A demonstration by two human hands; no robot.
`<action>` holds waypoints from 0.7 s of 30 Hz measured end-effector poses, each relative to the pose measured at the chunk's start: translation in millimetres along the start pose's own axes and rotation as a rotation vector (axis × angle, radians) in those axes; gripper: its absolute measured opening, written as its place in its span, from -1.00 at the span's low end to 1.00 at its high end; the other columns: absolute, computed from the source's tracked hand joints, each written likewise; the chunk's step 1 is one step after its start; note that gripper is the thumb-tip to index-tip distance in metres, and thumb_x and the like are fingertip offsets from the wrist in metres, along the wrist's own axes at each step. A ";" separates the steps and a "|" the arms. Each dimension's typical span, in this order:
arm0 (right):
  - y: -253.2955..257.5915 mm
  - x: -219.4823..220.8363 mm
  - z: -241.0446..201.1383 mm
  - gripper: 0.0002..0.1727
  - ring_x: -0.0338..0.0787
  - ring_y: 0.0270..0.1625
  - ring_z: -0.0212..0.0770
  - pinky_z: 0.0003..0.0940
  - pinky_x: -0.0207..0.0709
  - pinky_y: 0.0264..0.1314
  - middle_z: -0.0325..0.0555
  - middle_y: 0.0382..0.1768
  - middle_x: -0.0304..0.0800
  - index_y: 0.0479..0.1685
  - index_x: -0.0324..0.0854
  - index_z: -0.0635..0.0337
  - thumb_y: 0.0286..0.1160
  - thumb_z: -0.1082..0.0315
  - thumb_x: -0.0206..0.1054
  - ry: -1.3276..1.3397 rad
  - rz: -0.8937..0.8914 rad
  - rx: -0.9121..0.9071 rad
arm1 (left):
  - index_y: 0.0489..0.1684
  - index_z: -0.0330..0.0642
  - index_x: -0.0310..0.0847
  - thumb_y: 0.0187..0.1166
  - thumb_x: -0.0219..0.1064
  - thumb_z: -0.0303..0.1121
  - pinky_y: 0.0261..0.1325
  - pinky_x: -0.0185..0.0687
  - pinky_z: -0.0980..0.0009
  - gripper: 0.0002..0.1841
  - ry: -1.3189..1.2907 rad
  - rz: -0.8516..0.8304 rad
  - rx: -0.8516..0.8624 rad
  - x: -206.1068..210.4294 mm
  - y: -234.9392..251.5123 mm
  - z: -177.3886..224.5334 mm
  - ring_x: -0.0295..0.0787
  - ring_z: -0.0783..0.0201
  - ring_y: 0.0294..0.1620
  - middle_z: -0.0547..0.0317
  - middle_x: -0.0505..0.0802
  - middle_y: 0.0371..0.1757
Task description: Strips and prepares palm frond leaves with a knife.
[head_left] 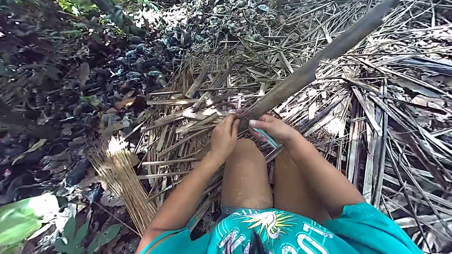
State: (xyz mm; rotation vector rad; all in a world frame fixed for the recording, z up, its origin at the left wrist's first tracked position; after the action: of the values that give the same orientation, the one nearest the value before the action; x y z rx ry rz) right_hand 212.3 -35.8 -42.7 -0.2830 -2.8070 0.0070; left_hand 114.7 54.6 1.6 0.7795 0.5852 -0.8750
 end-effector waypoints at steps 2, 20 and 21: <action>-6.9 5.7 -0.2 -0.77 0.44 -0.72 -0.64 -0.72 0.33 -0.65 -0.53 -0.69 0.55 -0.31 0.57 0.00 0.68 0.19 0.07 -0.045 0.000 -0.008 | -0.05 -0.47 0.71 0.76 0.12 -0.45 -0.11 0.73 -0.07 -0.74 0.008 0.053 0.052 0.6 0.7 9.7 0.86 -0.11 -0.23 -0.23 0.85 -0.23; -53.9 -4.3 -2.1 -0.50 0.53 -0.33 -0.71 -0.74 0.45 -0.23 -0.31 -0.21 0.72 0.46 0.53 0.32 0.71 0.16 0.17 -0.615 -0.019 -0.249 | -0.34 -0.03 0.53 0.83 -0.21 -0.38 -0.68 0.23 0.77 -0.62 -1.300 -0.832 -0.644 36.0 -31.0 15.5 0.26 0.70 -0.81 0.58 0.42 -0.78; -55.3 -5.5 -5.2 -0.51 0.71 -0.12 -0.52 -0.53 0.60 0.02 -0.11 0.01 0.83 0.46 0.57 0.34 0.72 0.19 0.18 -0.766 0.034 -0.263 | -0.34 -0.03 0.53 0.84 -0.22 -0.38 -0.67 0.23 0.77 -0.62 -1.295 -0.834 -0.660 38.7 -30.6 11.3 0.26 0.69 -0.80 0.58 0.41 -0.78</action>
State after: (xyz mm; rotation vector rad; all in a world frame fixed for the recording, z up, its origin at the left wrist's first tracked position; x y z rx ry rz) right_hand 208.3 -91.2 -37.5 -0.4704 -3.5659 -0.3114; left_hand 110.6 15.9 -30.6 -0.7382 -0.0459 -1.5813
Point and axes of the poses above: each hand's wrist, its own y-axis towards the middle knuckle, its own x-axis out of the palm, z = x × y, the point moved 7 cm from there along y, towards the middle knuckle
